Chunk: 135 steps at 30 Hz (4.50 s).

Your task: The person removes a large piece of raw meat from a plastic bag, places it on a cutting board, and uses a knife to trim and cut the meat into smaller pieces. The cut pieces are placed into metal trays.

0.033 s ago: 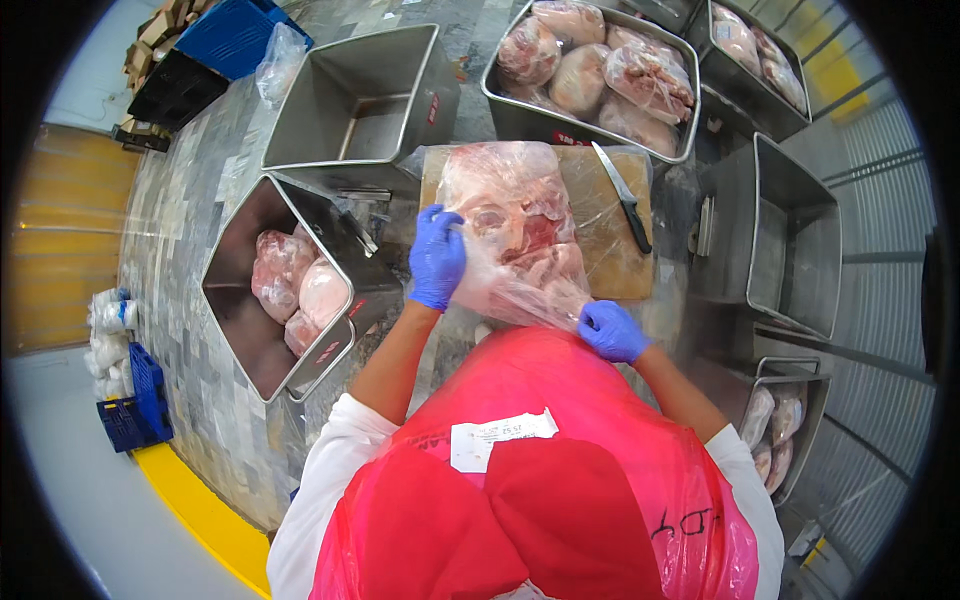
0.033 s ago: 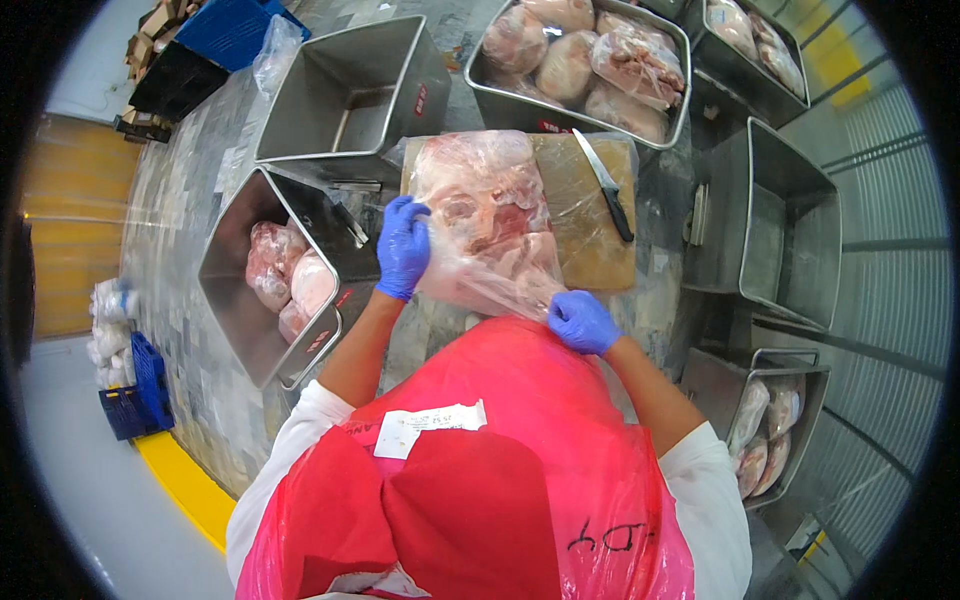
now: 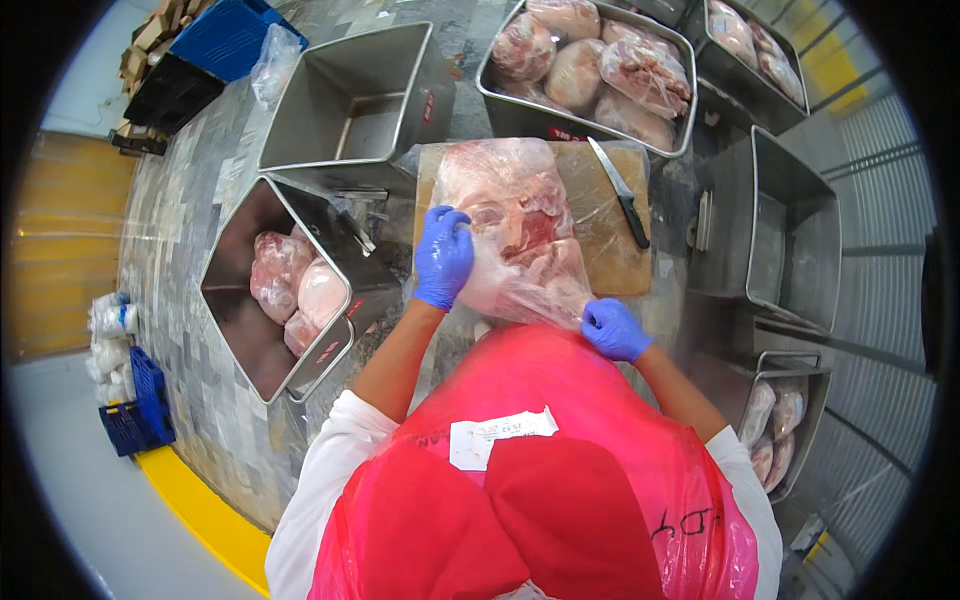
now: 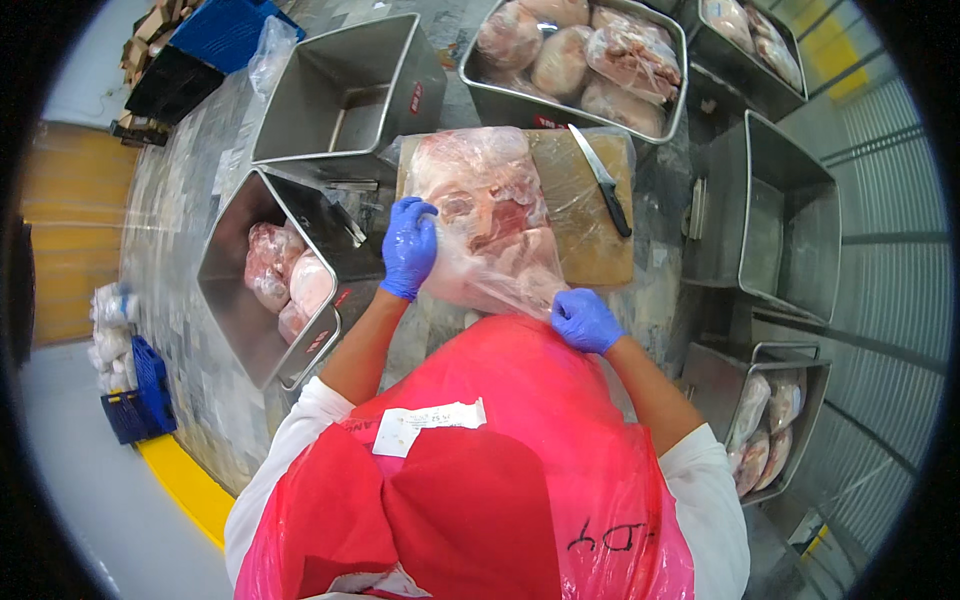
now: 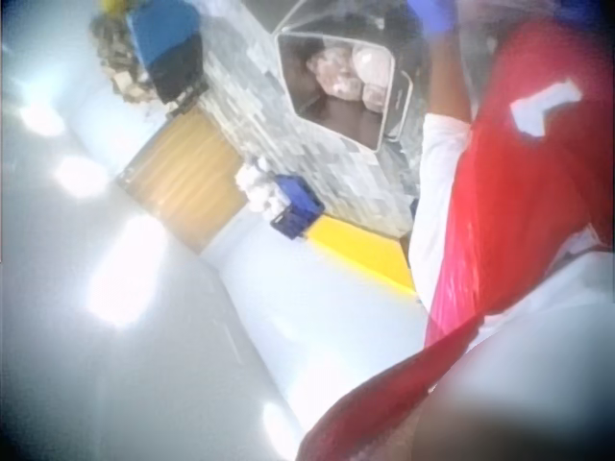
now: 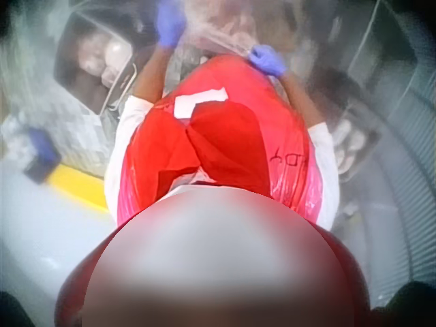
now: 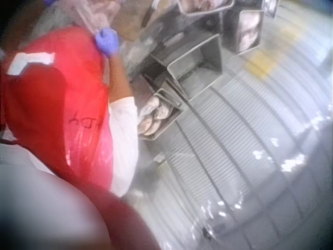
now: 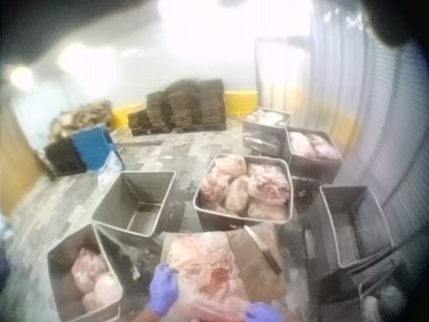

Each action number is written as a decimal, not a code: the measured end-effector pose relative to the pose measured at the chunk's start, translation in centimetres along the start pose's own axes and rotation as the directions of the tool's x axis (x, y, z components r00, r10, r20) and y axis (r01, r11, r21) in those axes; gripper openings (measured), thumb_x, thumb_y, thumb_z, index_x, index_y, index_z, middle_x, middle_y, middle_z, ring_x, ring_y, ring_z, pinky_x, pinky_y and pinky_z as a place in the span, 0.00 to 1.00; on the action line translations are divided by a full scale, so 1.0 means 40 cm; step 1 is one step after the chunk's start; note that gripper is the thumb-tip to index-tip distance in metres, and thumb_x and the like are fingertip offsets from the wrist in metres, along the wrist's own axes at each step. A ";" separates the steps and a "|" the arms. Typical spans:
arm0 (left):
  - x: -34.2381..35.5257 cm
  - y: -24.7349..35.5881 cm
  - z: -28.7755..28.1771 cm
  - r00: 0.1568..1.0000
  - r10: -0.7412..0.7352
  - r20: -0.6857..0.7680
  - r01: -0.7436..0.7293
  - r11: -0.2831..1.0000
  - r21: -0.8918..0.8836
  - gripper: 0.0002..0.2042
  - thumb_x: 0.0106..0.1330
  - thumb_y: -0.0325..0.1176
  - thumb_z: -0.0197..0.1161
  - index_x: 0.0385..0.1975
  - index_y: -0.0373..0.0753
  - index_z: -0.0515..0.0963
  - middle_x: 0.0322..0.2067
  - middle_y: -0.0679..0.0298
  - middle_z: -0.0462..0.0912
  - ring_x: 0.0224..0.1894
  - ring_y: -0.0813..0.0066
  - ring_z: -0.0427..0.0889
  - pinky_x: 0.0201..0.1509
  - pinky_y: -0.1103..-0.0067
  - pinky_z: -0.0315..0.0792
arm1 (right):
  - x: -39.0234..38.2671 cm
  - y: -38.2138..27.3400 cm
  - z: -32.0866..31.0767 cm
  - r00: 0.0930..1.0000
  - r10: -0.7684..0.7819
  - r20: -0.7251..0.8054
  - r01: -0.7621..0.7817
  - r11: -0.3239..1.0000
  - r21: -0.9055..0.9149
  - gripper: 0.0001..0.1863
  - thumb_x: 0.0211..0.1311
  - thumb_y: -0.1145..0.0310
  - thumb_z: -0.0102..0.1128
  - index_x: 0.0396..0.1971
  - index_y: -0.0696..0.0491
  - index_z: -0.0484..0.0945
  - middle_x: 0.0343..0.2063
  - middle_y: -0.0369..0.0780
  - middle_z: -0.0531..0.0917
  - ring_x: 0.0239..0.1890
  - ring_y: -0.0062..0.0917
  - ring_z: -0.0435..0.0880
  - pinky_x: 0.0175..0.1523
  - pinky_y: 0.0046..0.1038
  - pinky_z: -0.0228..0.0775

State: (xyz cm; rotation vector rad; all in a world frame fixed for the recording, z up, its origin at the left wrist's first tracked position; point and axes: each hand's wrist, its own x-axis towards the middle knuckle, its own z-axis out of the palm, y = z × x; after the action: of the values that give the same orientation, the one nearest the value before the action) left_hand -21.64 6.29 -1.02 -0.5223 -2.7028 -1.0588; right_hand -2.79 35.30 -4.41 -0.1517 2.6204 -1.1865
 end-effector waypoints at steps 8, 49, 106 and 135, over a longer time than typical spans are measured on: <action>0.081 0.118 0.059 0.989 -0.038 0.145 0.002 0.971 0.240 0.18 0.66 0.42 0.67 0.52 0.40 0.82 0.42 0.50 0.81 0.45 0.50 0.84 0.47 0.61 0.79 | -0.034 0.027 0.003 0.962 0.274 0.005 -0.269 0.947 -0.174 0.12 0.59 0.58 0.58 0.27 0.51 0.82 0.30 0.52 0.85 0.34 0.52 0.84 0.41 0.49 0.76; 0.077 -0.489 0.072 0.875 -0.477 -0.085 0.485 0.858 0.168 0.15 0.73 0.41 0.57 0.46 0.36 0.80 0.39 0.43 0.86 0.40 0.42 0.85 0.44 0.59 0.77 | 0.761 -0.280 -0.162 0.965 -0.189 -0.181 0.261 0.694 0.671 0.32 0.67 0.56 0.65 0.64 0.60 0.74 0.56 0.51 0.84 0.56 0.35 0.84 0.64 0.35 0.73; -0.303 -0.303 -0.427 0.748 -0.663 -0.022 0.577 0.667 -0.471 0.12 0.72 0.29 0.54 0.48 0.32 0.80 0.42 0.64 0.83 0.45 0.76 0.79 0.54 0.76 0.74 | 0.199 0.220 0.138 0.980 0.197 0.019 -0.186 0.950 -0.252 0.14 0.68 0.69 0.47 0.39 0.60 0.81 0.39 0.59 0.84 0.42 0.55 0.85 0.48 0.48 0.79; -0.223 -0.216 0.144 0.991 -0.028 0.133 0.011 0.992 0.123 0.14 0.53 0.26 0.66 0.41 0.38 0.75 0.38 0.51 0.77 0.42 0.49 0.81 0.46 0.61 0.77 | 0.133 0.106 0.085 0.840 0.508 0.189 -0.530 0.698 0.482 0.24 0.72 0.52 0.61 0.51 0.60 0.78 0.41 0.44 0.84 0.42 0.29 0.81 0.50 0.35 0.75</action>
State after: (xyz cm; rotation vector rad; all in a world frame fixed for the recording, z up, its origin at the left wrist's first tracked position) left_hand -17.09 2.08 -13.25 -0.5659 -2.8729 -0.8853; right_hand -6.89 34.60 -10.77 0.6269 1.9787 -1.5648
